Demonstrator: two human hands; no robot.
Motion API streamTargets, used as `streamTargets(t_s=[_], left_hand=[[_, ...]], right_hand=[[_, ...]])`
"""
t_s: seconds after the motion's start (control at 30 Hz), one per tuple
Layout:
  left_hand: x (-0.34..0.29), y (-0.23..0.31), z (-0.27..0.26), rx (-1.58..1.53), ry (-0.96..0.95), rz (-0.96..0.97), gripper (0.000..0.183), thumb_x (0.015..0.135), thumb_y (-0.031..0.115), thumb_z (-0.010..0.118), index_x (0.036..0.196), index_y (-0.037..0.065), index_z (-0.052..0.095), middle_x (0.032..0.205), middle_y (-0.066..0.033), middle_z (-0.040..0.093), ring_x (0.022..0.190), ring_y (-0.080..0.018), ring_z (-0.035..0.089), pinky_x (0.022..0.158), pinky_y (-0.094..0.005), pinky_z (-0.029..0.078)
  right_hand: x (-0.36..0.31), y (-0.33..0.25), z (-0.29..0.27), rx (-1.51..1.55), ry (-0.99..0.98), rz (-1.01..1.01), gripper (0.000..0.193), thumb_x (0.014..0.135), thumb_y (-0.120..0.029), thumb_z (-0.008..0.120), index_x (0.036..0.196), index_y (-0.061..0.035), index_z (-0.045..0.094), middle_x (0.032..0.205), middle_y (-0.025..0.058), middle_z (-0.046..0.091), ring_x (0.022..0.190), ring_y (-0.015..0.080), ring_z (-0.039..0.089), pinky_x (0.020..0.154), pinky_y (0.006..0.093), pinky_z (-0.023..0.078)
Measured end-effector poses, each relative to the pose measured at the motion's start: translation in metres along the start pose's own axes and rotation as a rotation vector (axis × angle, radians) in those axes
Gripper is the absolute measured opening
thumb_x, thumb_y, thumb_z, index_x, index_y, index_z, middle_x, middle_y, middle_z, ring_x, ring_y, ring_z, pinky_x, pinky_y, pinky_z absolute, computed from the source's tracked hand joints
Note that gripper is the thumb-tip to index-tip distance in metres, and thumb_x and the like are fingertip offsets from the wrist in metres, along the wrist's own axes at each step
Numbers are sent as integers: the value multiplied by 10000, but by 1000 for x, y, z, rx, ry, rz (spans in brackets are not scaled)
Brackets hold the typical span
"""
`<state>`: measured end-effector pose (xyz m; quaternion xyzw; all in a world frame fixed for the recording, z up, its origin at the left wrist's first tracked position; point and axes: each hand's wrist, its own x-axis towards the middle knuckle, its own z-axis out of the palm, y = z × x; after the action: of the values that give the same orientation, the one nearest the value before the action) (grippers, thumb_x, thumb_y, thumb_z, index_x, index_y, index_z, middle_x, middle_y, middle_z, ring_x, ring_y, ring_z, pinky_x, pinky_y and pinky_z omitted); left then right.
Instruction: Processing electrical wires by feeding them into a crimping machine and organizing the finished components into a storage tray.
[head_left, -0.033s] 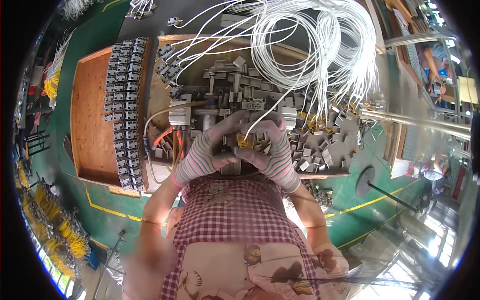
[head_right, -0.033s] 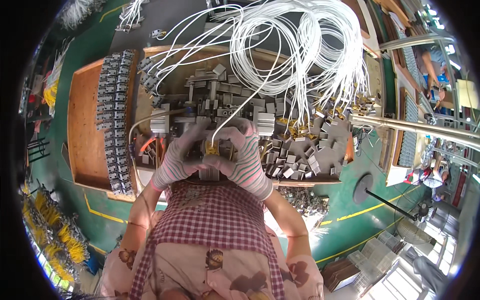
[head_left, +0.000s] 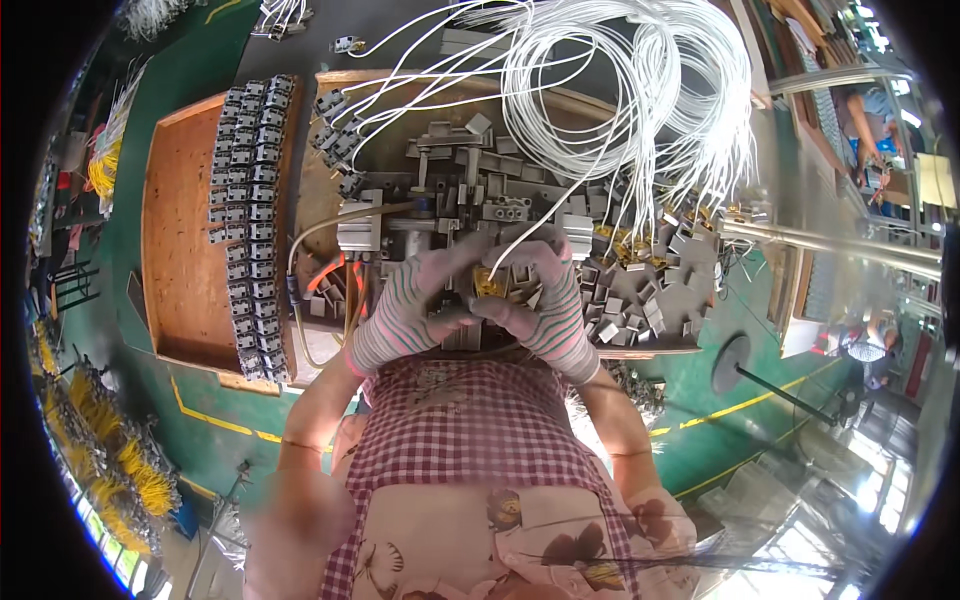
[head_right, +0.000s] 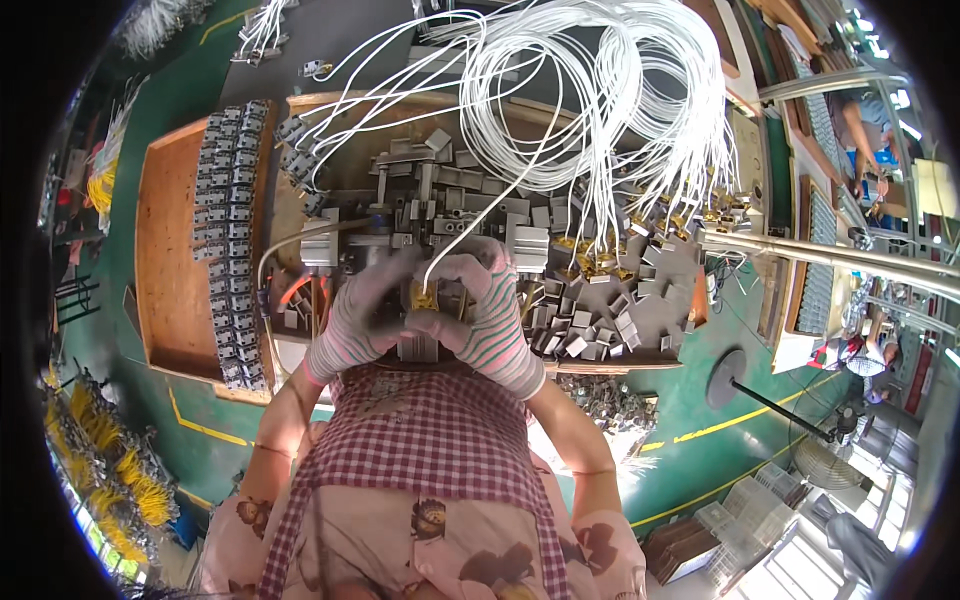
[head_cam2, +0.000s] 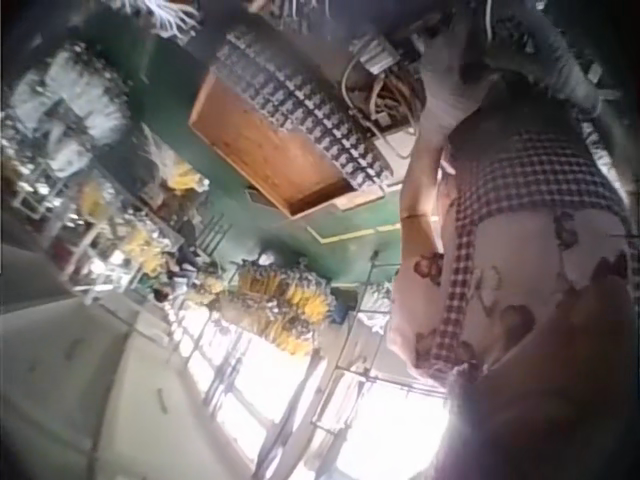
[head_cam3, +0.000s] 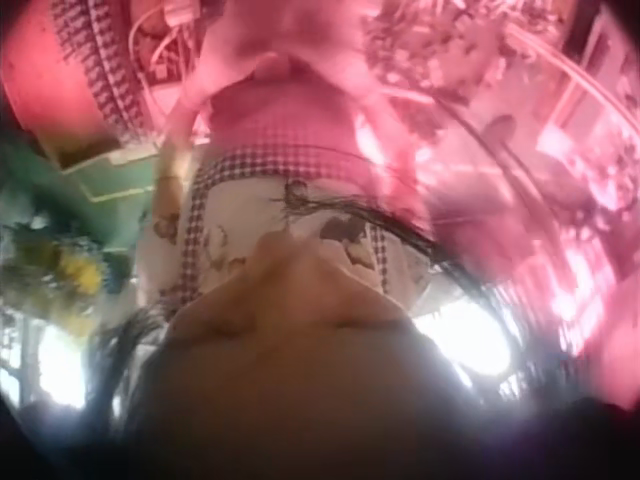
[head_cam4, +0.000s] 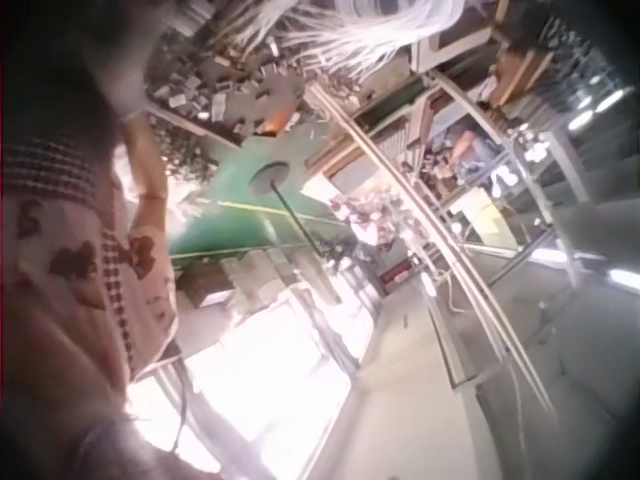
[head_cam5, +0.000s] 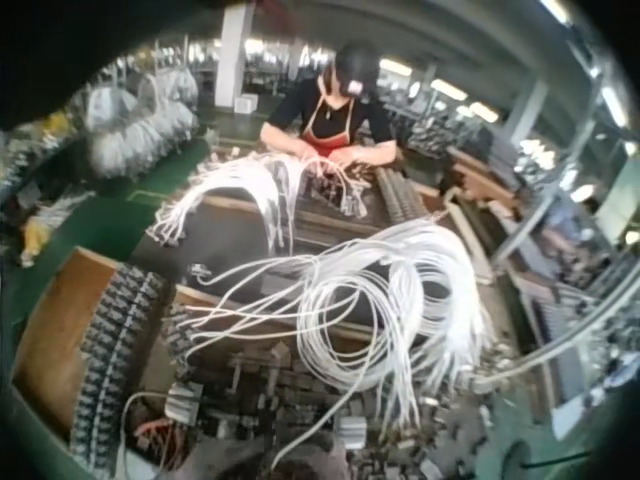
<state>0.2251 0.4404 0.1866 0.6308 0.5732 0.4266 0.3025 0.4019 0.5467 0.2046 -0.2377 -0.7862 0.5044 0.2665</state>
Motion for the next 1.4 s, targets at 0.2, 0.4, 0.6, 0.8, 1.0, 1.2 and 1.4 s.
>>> streamTargets(t_s=[0.2,0.4,0.6,0.8,1.0,1.2,1.4], left_hand=[[-17,-7,7,-361,-19,-219,857,707,334,861,1405,44,458,1232,-102,633,1104,-190,618,936,-328,486],[-20,-13,37,-840,200,-443,577,836,186,771,1334,49,515,1106,-18,644,892,-92,606,777,-266,513],[-9,-11,41,-472,408,-440,527,805,158,759,1279,59,551,1012,-34,638,838,-156,620,749,-297,519],[-8,-31,16,506,-4,26,465,781,208,691,1221,88,603,1101,-85,568,923,-300,595,803,-387,505],[5,-55,7,816,-267,184,328,821,166,570,1138,100,624,900,-33,525,862,-206,564,784,-344,486],[12,-51,-2,800,-364,224,322,847,175,555,1153,94,615,852,-33,516,832,-202,563,783,-337,477],[8,-54,2,807,-338,197,309,855,165,547,1146,92,619,858,-42,527,829,-209,566,771,-342,477]], right_hand=[[0,8,1,275,-109,162,571,636,-171,880,1118,-101,583,1128,81,521,1091,258,517,924,372,451],[6,9,-3,8,-227,35,717,589,-171,897,1210,-117,544,1185,101,511,1085,279,537,899,358,481],[17,28,-3,-317,-266,8,711,605,-366,857,1207,-141,553,1220,92,501,1146,345,494,991,477,407],[33,46,8,-773,-308,-21,648,531,-360,823,1138,-211,653,1262,67,507,1156,333,460,1012,497,350],[29,38,8,-735,-204,0,594,655,-269,797,1212,-155,625,1238,107,533,1173,327,491,1012,461,395],[-33,88,-100,-1215,540,179,539,727,-251,801,1187,-61,595,1040,135,649,904,320,590,788,438,474],[-55,76,-123,-959,319,381,286,764,-211,794,982,-63,682,792,61,669,692,201,594,690,347,491]])
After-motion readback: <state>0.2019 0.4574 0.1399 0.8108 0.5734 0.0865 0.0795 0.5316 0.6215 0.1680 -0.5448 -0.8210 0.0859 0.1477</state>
